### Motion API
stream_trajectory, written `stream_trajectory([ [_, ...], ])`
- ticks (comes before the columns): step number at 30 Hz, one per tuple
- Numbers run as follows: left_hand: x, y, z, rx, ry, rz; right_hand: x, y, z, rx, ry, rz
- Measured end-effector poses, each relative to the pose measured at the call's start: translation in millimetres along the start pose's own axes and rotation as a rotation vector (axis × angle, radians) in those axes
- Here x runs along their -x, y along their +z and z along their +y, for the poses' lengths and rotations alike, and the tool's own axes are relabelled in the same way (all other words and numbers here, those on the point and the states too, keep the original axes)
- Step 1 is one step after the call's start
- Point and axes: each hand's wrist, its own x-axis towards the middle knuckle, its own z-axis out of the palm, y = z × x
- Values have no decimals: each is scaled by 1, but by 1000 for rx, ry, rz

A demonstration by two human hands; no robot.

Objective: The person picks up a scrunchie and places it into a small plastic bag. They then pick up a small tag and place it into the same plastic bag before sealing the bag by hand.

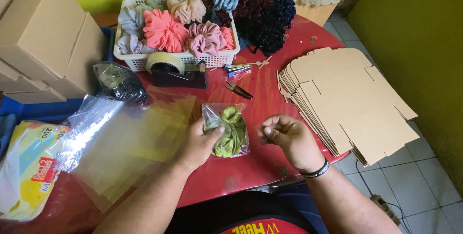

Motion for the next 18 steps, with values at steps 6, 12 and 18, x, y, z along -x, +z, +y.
stream_trajectory([
  [6,-3,-2,-1,-2,30,70,-3,11,20,-41,39,49],
  [12,-5,-4,1,14,54,147,-10,24,26,138,-150,60],
  [18,-3,-4,8,-7,63,182,-11,60,35,39,-207,136],
])
